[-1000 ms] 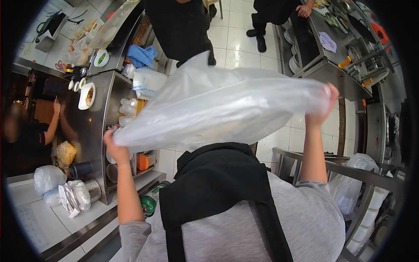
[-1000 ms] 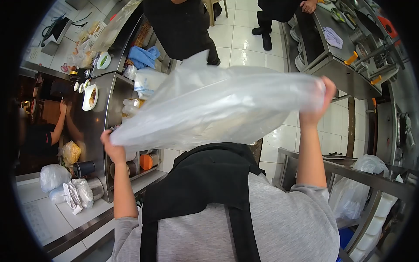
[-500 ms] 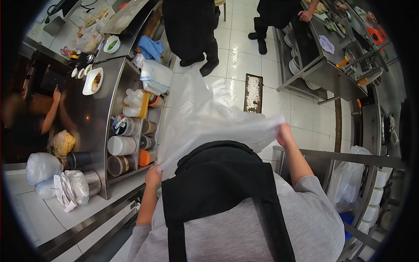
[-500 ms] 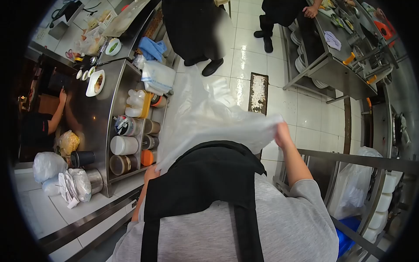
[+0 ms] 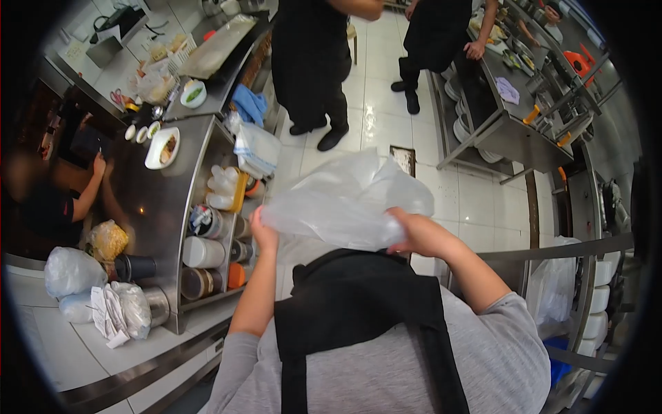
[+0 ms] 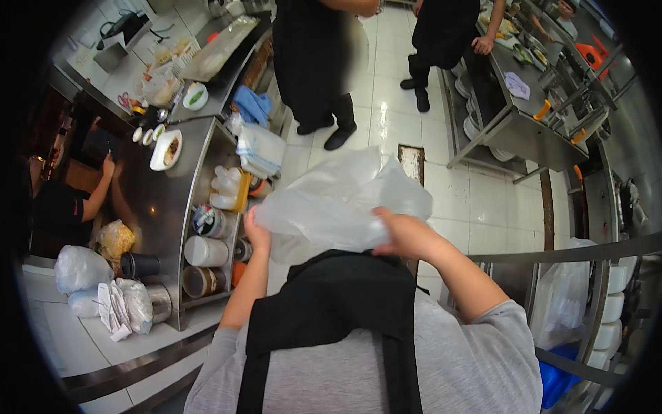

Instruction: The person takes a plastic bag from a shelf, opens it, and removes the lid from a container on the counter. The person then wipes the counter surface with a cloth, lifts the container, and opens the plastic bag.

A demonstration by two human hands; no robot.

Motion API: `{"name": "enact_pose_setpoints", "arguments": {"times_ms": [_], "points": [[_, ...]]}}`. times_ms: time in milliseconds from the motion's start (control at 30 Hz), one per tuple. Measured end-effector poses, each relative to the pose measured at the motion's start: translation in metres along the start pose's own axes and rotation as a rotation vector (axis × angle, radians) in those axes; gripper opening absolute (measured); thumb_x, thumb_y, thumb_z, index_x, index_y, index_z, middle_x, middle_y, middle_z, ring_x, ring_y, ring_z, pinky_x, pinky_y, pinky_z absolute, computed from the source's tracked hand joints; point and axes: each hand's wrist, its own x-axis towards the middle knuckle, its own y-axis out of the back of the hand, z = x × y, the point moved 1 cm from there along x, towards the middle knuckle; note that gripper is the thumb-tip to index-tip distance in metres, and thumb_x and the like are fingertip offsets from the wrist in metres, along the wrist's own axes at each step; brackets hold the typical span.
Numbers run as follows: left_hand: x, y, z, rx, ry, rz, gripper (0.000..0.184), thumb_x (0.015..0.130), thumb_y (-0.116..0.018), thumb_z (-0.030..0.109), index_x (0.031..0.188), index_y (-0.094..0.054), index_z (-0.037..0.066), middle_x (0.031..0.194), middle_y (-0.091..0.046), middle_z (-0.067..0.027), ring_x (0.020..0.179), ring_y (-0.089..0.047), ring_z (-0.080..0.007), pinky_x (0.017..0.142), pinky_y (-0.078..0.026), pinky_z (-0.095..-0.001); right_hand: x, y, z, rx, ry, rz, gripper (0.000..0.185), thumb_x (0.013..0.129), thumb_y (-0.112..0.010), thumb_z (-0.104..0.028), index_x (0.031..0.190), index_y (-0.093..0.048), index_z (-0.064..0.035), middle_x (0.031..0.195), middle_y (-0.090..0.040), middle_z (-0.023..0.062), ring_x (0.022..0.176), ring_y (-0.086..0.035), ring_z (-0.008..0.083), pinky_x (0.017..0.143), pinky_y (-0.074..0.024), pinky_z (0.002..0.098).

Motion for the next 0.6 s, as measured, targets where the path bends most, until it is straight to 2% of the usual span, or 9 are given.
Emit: {"name": "enact_pose_setpoints", "arguments": {"times_ms": [67,133,233,333,367,433,467,533,600], "points": [[0.01,0.018,0.008,0.135,-0.147,0.082,0.027,0.075,-0.047,-0.01,0.097,-0.057,0.003,0.099,-0.058,-0.0082,0.087,-0.056,-0.0171,0.079,-0.045,-0.0289,0.012,-0.009,0.059,-0.362,-0.253,0.108,0.041,0.073,-0.065,-0.01,0.112,-0.054,-0.0039,0.091,-0.063,0.0181,0.085,-0.06,0.0386,0.075,-0.0485,0.0414],[0.016,0.022,0.031,-0.173,0.114,-0.357,0.029,0.076,-0.052,-0.007,0.103,-0.053,0.004,0.088,-0.058,-0.0055,0.08,-0.056,-0.0172,0.077,-0.045,-0.0285,0.018,0.005,0.116,-0.375,-0.328,0.445,0.032,0.073,-0.061,-0.007,0.105,-0.059,-0.0033,0.092,-0.064,0.0155,0.085,-0.061,0.0367,0.075,-0.0486,0.0416],[0.026,0.027,0.104,-0.343,0.049,-0.34,0.039,0.078,-0.058,0.001,0.114,-0.046,0.007,0.082,-0.055,-0.0083,0.075,-0.057,-0.0226,0.073,-0.046,-0.0293,0.022,0.057,0.135,-0.349,-0.09,0.976,0.029,0.075,-0.058,-0.008,0.104,-0.059,-0.0035,0.087,-0.063,0.0156,0.083,-0.061,0.0343,0.073,-0.0485,0.0407],[0.029,0.045,0.164,0.107,-0.509,-0.193,0.049,0.076,-0.062,0.008,0.121,-0.042,0.009,0.083,-0.058,-0.0134,0.073,-0.059,-0.0276,0.068,-0.048,-0.0345,0.028,0.067,0.136,0.627,0.203,1.27,0.023,0.075,-0.057,-0.006,0.097,-0.058,-0.0042,0.084,-0.061,0.0157,0.081,-0.058,0.0329,0.074,-0.0461,0.0385],[0.028,0.047,0.183,0.326,-0.726,-0.06,0.054,0.075,-0.064,0.011,0.124,-0.042,0.011,0.084,-0.06,-0.0159,0.073,-0.061,-0.0299,0.064,-0.049,-0.038,0.025,0.05,0.152,0.331,0.164,1.182,0.02,0.078,-0.056,-0.007,0.098,-0.057,-0.0051,0.085,-0.061,0.0158,0.081,-0.058,0.0336,0.075,-0.0458,0.0399],[0.014,0.064,0.109,0.904,-0.433,-0.471,0.051,0.073,-0.063,0.013,0.121,-0.05,0.018,0.082,-0.064,-0.0149,0.075,-0.062,-0.0326,0.064,-0.049,-0.0426,0.023,0.01,0.171,-0.3,0.097,0.793,0.02,0.083,-0.056,-0.015,0.101,-0.055,-0.0077,0.091,-0.062,0.0165,0.087,-0.059,0.0348,0.075,-0.0464,0.0433],[-0.002,0.074,0.044,0.961,-0.4,-0.659,0.04,0.072,-0.06,0.014,0.11,-0.06,0.024,0.08,-0.066,-0.0107,0.075,-0.063,-0.0325,0.064,-0.049,-0.0446,0.028,-0.013,0.175,-0.291,-0.275,0.198,0.029,0.078,-0.063,-0.02,0.104,-0.055,-0.0096,0.097,-0.062,0.0166,0.092,-0.059,0.035,0.078,-0.0469,0.0434],[-0.034,0.089,0.012,1.126,-0.019,-0.906,0.027,0.072,-0.058,0.012,0.096,-0.065,0.024,0.086,-0.065,-0.012,0.084,-0.063,-0.031,0.072,-0.049,-0.0448,0.032,-0.095,0.239,-0.469,-0.329,-0.539,0.034,0.077,-0.066,-0.033,0.103,-0.066,-0.0114,0.101,-0.064,0.0164,0.093,-0.061,0.0341,0.084,-0.0456,0.0432],[-0.036,0.094,0.009,1.034,0.083,-0.769,0.03,0.071,-0.058,0.01,0.099,-0.065,0.018,0.092,-0.064,-0.016,0.091,-0.061,-0.0319,0.078,-0.048,-0.0418,0.039,-0.101,0.258,-0.256,-0.186,-0.65,0.037,0.075,-0.067,-0.04,0.097,-0.07,-0.0108,0.106,-0.064,0.016,0.094,-0.061,0.0325,0.084,-0.0459,0.0417]]}}
